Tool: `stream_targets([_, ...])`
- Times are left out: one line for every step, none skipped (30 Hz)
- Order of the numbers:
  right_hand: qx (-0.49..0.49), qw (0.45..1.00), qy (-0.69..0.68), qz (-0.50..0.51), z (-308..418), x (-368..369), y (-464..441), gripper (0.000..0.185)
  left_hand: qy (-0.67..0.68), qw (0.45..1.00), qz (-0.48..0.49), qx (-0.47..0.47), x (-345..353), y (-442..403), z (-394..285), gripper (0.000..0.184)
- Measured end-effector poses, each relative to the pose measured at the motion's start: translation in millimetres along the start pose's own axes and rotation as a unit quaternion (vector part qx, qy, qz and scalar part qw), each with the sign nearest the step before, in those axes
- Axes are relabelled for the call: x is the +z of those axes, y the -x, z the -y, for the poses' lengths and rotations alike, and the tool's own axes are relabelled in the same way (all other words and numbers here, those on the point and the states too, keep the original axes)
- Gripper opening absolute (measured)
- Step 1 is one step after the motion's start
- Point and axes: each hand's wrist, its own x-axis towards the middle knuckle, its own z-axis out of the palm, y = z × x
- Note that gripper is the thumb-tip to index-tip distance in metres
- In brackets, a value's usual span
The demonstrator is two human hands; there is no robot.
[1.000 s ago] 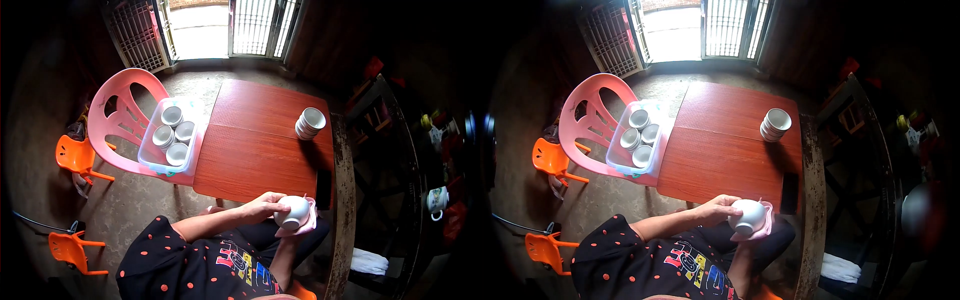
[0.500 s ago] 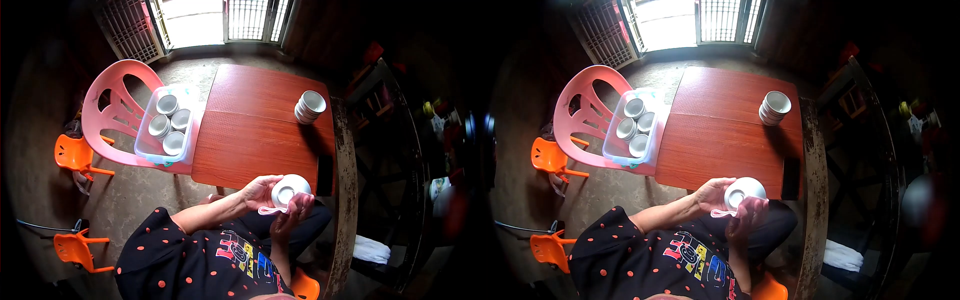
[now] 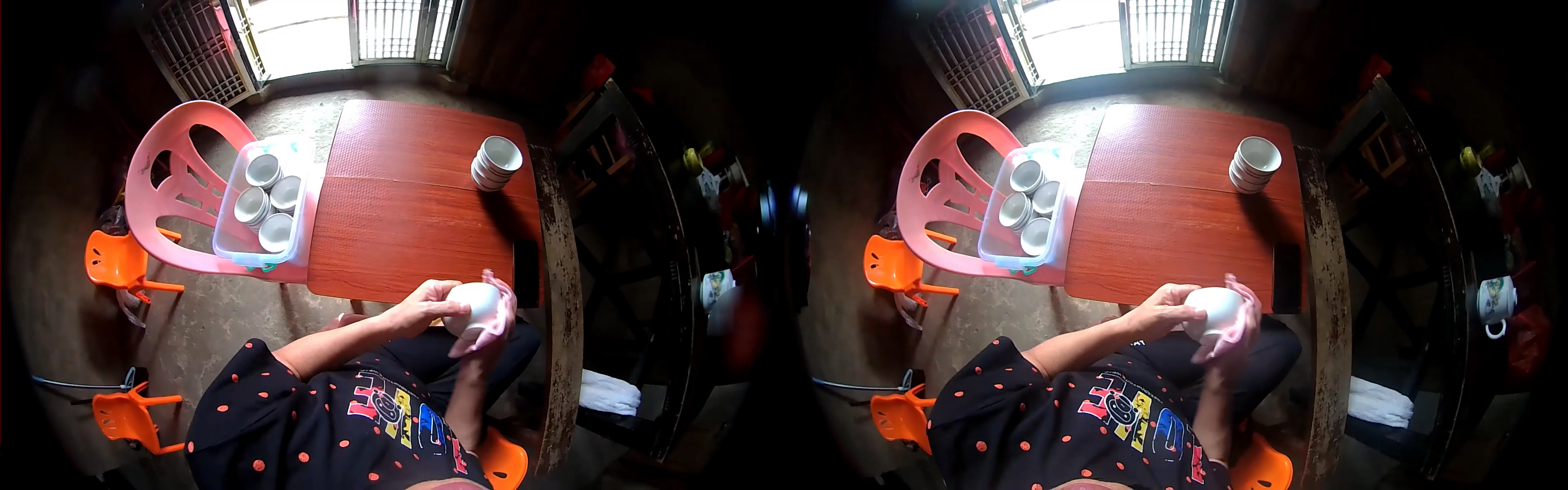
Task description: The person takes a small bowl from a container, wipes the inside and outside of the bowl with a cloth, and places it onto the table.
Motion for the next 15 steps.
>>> stream_targets([0.100,0.992,-0.071,0.038,10,-5,-9,0.047,-0.058,0.998,0.023,-0.011,-3,-1,1,0.035])
stream_targets([0.208,0.963,-0.128,0.118,-5,-13,-6,0.028,-0.114,0.992,0.047,-0.020,-7,-2,4,0.033])
stream_targets([0.135,0.974,0.008,0.184,10,-15,-16,0.021,-0.265,0.960,0.086,-0.011,-15,-3,15,0.028])
stream_targets([0.059,0.956,0.143,0.248,25,-16,-27,0.014,-0.383,0.923,0.045,0.007,-1,1,6,0.027])
stream_targets([0.074,0.973,0.081,0.205,22,-15,-27,0.011,-0.251,0.966,0.060,0.016,-2,0,10,0.028])
stream_targets([0.134,0.976,0.038,0.167,18,-15,-24,0.015,-0.116,0.990,0.075,0.025,-4,-2,13,0.029])
stream_targets([0.171,0.978,-0.074,0.094,1,-10,-13,0.019,-0.079,0.994,0.068,0.032,-1,1,6,0.032])
stream_targets([0.206,0.961,-0.184,0.020,-11,-7,-1,0.024,-0.101,0.992,0.061,0.037,-6,1,7,0.034])
stream_targets([0.254,0.930,-0.259,-0.055,-5,-2,7,0.032,-0.098,0.993,0.051,0.033,-11,2,10,0.035])
stream_targets([0.231,0.932,-0.266,-0.090,-26,0,21,0.034,-0.096,0.994,0.041,0.028,-15,3,12,0.036])
stream_targets([0.207,0.932,-0.271,-0.125,-47,1,34,0.036,-0.106,0.993,0.043,0.017,-14,4,9,0.037])
stream_targets([0.435,0.660,-0.591,-0.163,-46,0,38,0.037,-0.115,0.992,0.046,0.005,-11,4,3,0.037])
stream_targets([0.335,0.854,-0.388,-0.086,-78,0,57,0.030,-0.123,0.991,0.050,-0.008,-8,4,-2,0.038])
stream_targets([0.227,0.963,-0.126,-0.073,-110,-1,77,0.024,-0.207,0.976,0.066,-0.010,-8,4,-8,0.037])
stream_targets([0.235,0.964,-0.125,-0.006,-71,-13,44,0.021,-0.289,0.954,0.081,-0.010,-8,3,-13,0.036])
